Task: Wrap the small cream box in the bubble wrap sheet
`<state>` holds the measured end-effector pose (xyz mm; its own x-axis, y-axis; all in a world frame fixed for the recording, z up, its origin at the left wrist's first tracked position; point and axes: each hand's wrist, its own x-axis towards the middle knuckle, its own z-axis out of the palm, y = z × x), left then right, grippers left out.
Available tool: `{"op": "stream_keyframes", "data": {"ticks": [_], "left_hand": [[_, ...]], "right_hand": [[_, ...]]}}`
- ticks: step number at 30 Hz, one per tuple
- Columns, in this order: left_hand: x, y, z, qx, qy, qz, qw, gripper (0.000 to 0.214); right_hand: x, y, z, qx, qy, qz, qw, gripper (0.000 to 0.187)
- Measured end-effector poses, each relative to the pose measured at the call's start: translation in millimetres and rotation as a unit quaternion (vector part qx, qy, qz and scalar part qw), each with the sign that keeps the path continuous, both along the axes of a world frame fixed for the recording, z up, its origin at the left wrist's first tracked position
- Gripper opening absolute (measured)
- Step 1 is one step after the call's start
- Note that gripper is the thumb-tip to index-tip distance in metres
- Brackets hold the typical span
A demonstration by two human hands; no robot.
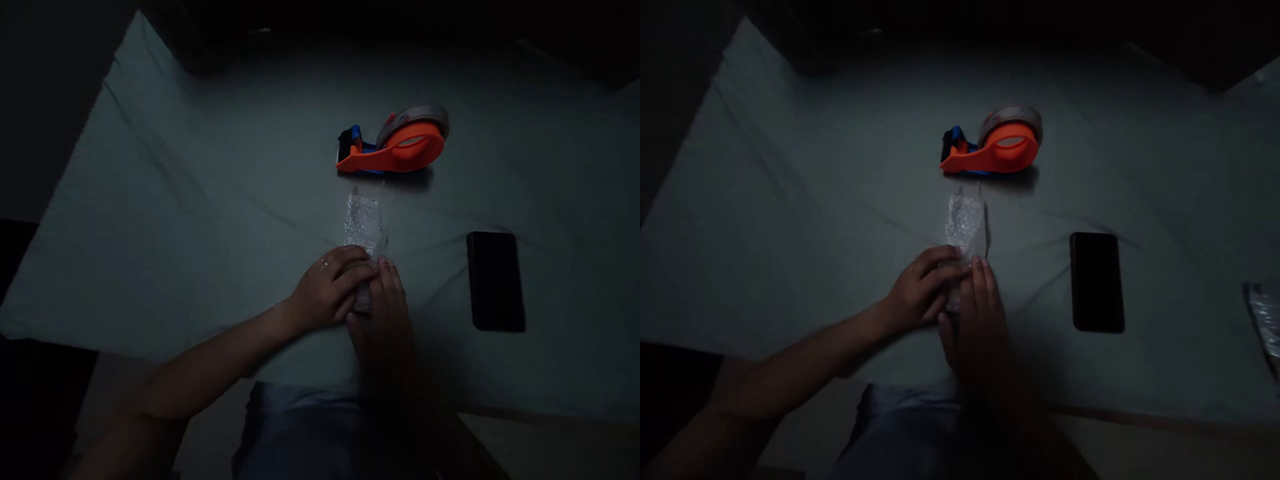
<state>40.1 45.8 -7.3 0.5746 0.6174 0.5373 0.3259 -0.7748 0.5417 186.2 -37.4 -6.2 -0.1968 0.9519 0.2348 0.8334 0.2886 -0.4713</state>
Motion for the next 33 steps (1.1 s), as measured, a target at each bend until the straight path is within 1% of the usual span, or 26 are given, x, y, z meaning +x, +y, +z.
{"op": "stream_keyframes", "data": {"ticks": [2, 4, 6, 9, 12, 15, 20, 22, 25, 27, 29, 31, 33], "left_hand": [[0, 1, -0.4, 0.003, 0.01, -0.017, 1.0, 0.044], [0, 3, -1.2, -0.001, 0.033, -0.041, 0.999, 0.049], [-1, 4, -2.2, -0.007, 0.048, -0.04, 0.998, 0.05], [-3, 5, -3.1, -0.009, 0.047, -0.007, 0.999, 0.047], [-5, 5, -2.6, -0.025, 0.057, 0.006, 0.998, 0.044], [-7, 6, -0.8, -0.045, 0.076, 0.001, 0.996, 0.041], [-8, 5, 2.5, -0.073, 0.105, -0.021, 0.992, 0.036], [-7, 4, 2.4, -0.076, 0.114, -0.017, 0.99, 0.034], [-6, 3, 0.5, -0.068, 0.115, -0.007, 0.991, 0.034], [-5, 2, -1.0, -0.061, 0.112, -0.005, 0.992, 0.033], [-4, 3, -0.7, -0.054, 0.104, -0.005, 0.993, 0.032], [-5, 4, 2.9, -0.049, 0.078, 0.006, 0.996, 0.028], [-7, 5, 10.8, -0.062, 0.032, 0.018, 0.997, 0.018]], "right_hand": [[1, 0, -3.7, 0.004, -0.025, 0.002, 1.0, 0.073], [5, 2, -7.3, 0.025, -0.047, -0.005, 0.999, 0.065], [9, 5, -8.1, 0.042, -0.061, -0.007, 0.997, 0.057], [13, 9, -2.8, 0.049, -0.077, 0.007, 0.996, 0.049], [15, 12, 4.8, 0.049, -0.084, 0.025, 0.995, 0.048], [20, 10, 9.8, 0.035, -0.068, 0.037, 0.996, 0.049], [28, -1, 16.2, 0.025, -0.07, 0.101, 0.992, 0.046], [25, -6, 16.3, 0.027, -0.083, 0.083, 0.993, 0.048], [13, -12, 11.3, 0.052, -0.115, 0.044, 0.991, 0.05], [6, -14, 6.7, 0.047, -0.131, 0.036, 0.99, 0.05], [3, -15, 3.0, 0.043, -0.126, 0.035, 0.991, 0.052], [3, -16, 1.3, 0.049, -0.11, 0.035, 0.992, 0.055], [5, -17, 1.1, 0.051, -0.096, 0.042, 0.993, 0.06]]}}
